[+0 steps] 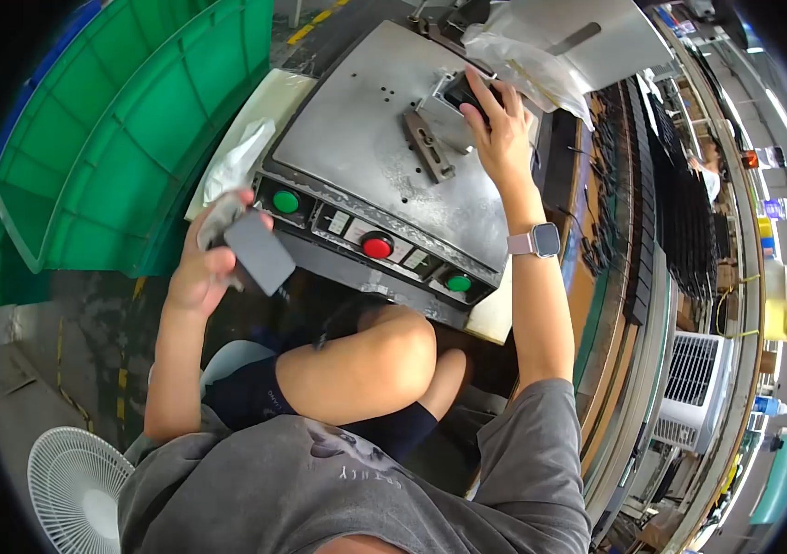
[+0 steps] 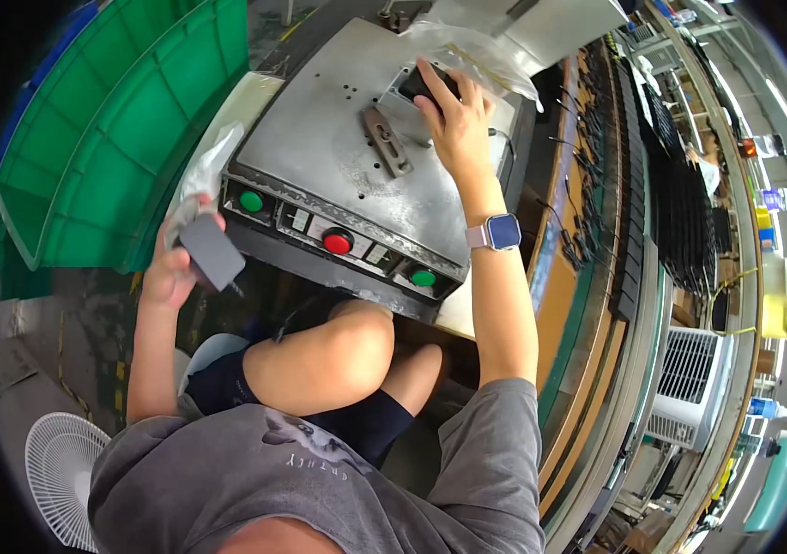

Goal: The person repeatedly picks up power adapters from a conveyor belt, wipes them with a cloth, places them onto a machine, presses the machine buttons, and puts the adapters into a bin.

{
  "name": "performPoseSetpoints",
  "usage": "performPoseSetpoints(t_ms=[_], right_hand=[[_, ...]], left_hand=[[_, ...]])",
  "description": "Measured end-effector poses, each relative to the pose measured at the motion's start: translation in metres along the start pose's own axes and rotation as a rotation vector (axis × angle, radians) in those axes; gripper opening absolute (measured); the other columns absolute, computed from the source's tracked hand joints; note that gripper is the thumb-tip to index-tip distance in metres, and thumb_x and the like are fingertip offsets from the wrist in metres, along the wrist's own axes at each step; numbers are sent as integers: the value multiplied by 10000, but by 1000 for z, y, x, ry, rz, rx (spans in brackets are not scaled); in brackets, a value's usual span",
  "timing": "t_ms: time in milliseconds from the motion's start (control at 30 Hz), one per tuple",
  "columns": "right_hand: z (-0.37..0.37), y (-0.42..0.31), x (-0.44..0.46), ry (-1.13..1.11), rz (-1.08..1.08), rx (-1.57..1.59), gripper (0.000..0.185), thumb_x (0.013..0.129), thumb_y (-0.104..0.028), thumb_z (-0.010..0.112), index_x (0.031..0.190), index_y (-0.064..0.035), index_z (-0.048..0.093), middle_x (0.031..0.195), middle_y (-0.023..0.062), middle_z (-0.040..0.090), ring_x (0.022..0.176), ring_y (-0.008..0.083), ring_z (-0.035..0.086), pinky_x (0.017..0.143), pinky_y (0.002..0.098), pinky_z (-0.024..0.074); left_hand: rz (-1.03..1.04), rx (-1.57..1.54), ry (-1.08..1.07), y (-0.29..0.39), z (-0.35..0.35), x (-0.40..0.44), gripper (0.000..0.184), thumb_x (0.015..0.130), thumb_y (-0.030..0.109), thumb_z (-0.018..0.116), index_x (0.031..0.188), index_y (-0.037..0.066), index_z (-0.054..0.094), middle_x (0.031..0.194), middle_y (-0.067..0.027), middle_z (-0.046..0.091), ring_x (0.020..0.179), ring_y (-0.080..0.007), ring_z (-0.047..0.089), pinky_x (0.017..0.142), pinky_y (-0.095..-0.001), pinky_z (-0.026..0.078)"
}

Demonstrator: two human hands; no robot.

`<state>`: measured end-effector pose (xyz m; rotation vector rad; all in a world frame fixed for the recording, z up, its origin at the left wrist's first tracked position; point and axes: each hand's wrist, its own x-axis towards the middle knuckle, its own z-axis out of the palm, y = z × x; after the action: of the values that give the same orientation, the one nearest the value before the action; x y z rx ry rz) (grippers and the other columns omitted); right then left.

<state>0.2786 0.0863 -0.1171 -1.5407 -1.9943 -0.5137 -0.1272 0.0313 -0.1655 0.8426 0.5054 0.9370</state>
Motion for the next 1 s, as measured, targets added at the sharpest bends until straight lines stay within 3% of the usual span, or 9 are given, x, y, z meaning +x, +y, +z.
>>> performPoseSetpoints(t_ms=[233,333,400,500,533,600,700,833,1000], right_hand=[[-3,4,2,-171,-16,278,456,940,-175,594,1393,-172,540,1264,214,560,1167,377,548,984,402,453],[-42,-1,12,-377,-146,-44,560,921,-202,623,1454,-182,453,1360,235,505,1244,390,509,998,436,461],[-78,-28,-4,-597,-35,-316,794,846,-316,714,1520,-207,310,1506,244,325,1366,396,375,1025,590,402],[-119,-72,-58,-1180,185,-137,1341,508,-605,876,1572,-246,144,1592,202,192,1441,401,256,1108,634,269],[-113,-81,-83,-1191,242,-75,1339,502,-499,912,1571,-243,149,1598,191,183,1451,405,235,1116,638,260],[-86,-78,-134,-678,152,-140,1289,461,-342,936,1544,-223,247,1577,166,240,1438,385,269,1079,635,293],[-110,-108,-142,-568,127,-366,1125,556,-318,902,1511,-166,328,1529,164,313,1410,345,308,1092,582,283],[-149,-156,-110,-276,395,618,968,722,-333,855,1465,8,337,1457,207,393,1341,344,407,1112,472,344],[-114,-181,-70,-158,296,2112,697,878,-161,722,1452,-59,341,1374,97,491,1249,247,530,1078,449,434]], left_hand=[[-126,127,-24,-13,-16,-9,579,687,179,816,1190,25,573,1081,-111,672,970,-165,654,851,-303,534],[-269,256,51,-22,-13,15,565,702,198,804,1187,10,584,1038,-105,676,940,-167,659,830,-288,538],[-255,332,26,-21,-11,31,467,736,133,791,1154,13,620,1016,-75,682,907,-143,658,794,-287,541],[-198,384,63,-26,-8,48,485,718,170,843,1129,11,640,1012,-53,677,903,-116,644,786,-273,530],[-142,482,32,-34,-18,54,498,706,193,861,1117,11,647,1015,-56,672,899,-129,642,790,-270,520],[-107,589,7,-30,-14,52,447,727,173,832,1107,22,653,1029,-49,671,931,-132,628,838,-277,503],[-89,646,15,-10,2,37,445,720,183,833,1095,23,656,1027,-64,673,948,-148,630,874,-292,500],[105,497,-270,36,64,39,468,686,151,847,1084,18,640,1004,-46,669,948,-149,623,892,-284,480],[280,591,-535,58,193,37,257,899,161,701,1109,31,628,1019,-52,670,954,-132,609,869,-273,471]])
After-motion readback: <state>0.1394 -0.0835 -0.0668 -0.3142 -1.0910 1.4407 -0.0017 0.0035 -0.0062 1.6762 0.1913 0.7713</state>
